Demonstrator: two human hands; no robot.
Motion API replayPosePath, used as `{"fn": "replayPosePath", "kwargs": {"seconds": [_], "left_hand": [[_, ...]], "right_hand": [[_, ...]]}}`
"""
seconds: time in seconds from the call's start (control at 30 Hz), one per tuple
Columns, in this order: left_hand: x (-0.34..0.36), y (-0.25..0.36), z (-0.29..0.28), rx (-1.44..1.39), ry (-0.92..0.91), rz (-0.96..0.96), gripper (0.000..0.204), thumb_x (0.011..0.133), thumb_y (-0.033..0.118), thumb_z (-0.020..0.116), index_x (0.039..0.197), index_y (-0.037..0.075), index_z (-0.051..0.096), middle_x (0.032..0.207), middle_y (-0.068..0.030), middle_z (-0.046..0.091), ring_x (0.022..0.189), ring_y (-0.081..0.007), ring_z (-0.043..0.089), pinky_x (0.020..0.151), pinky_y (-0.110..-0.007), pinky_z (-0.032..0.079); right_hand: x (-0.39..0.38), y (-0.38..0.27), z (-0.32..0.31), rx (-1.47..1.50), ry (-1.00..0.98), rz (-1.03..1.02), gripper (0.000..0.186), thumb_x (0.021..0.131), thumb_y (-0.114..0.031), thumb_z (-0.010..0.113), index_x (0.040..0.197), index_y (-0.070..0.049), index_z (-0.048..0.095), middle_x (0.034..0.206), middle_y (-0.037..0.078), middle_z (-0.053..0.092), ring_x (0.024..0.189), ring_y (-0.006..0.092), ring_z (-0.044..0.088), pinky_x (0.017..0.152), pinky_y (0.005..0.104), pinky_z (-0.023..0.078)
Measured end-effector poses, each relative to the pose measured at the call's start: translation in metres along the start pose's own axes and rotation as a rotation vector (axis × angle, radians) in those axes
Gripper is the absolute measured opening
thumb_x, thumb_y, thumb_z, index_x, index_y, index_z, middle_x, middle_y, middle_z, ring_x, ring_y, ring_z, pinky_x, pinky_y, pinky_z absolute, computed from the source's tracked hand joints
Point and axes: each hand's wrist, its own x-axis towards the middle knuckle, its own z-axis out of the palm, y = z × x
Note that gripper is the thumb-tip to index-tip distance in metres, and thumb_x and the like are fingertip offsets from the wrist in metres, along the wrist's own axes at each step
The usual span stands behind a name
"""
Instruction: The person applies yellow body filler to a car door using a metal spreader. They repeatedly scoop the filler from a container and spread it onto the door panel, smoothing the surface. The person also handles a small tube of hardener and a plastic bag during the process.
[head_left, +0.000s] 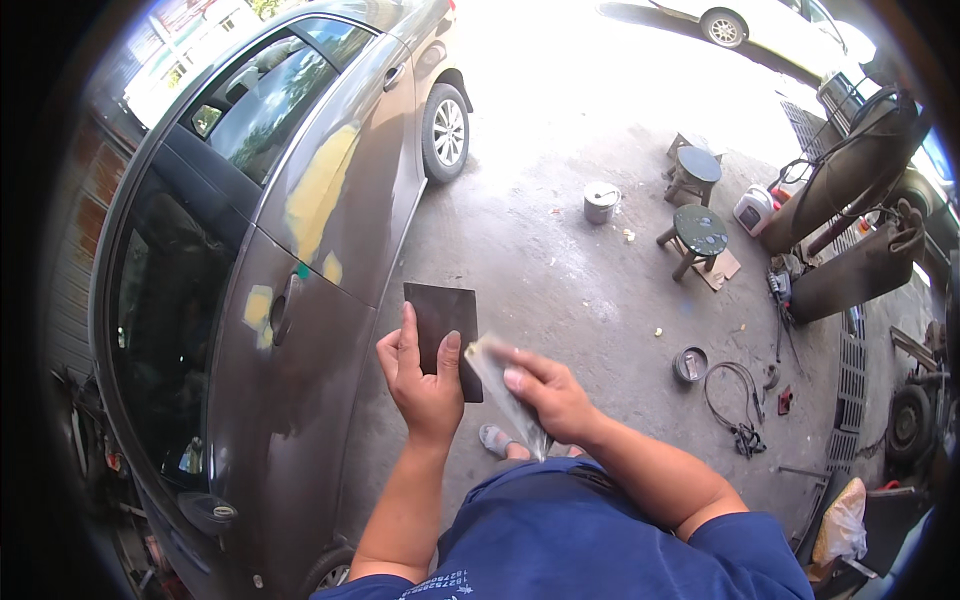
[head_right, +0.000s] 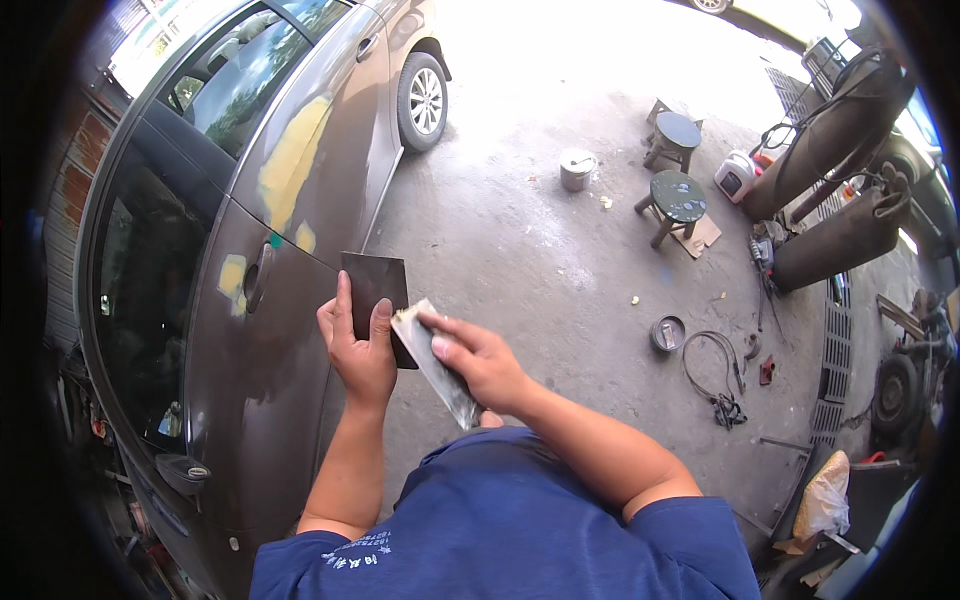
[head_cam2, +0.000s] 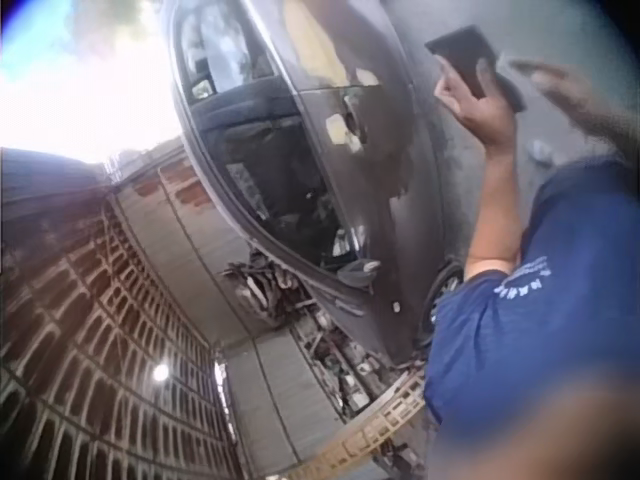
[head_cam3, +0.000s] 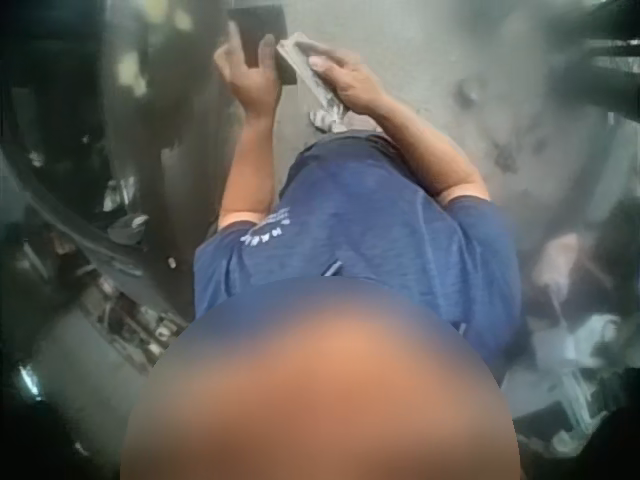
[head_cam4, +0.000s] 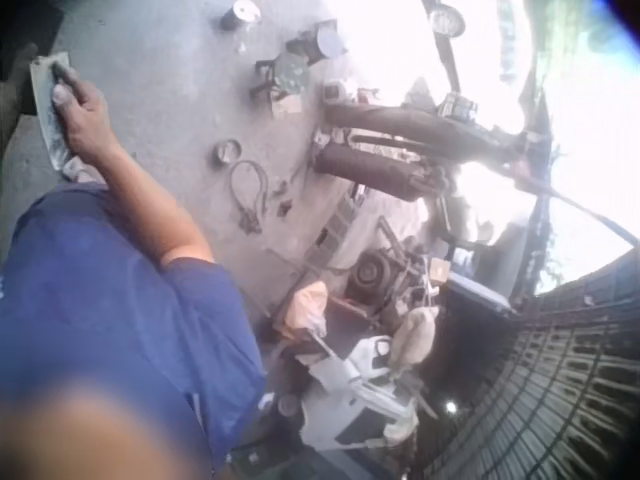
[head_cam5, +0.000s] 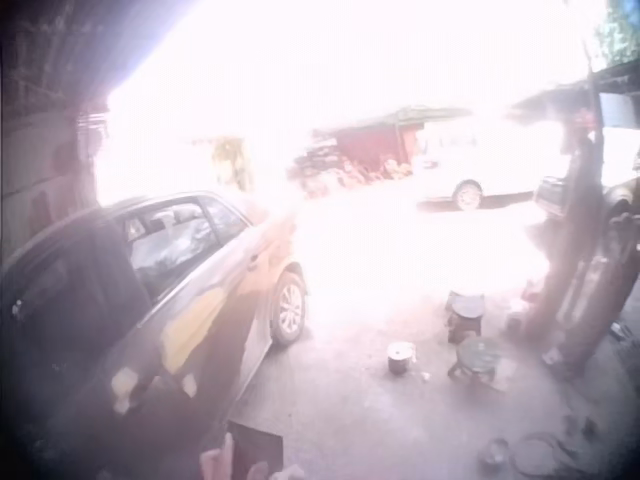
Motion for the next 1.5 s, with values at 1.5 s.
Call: {"fn": "replayPosePath", "kwargs": {"seconds": [1.5], "left_hand": [[-0.008, -0.022, -0.033, -1.542, -0.73, -1.15, 0.047, 0.093, 0.021, 0.05, 0.13, -0.007, 0.043, 0.115, -0.0209, 0.06, 0.108, -0.0333, 0.06, 0.083, -0.044, 0.055]], "right_hand": [[0.013, -0.047, -0.07, -0.658, 0.067, -0.313, 0.042, 0.086, -0.009, 0.062, 0.127, -0.004, 0.056, 0.104, 0.015, 0.066, 0.095, 0.0265, 0.064, 0.083, 0.0339, 0.048]]}}
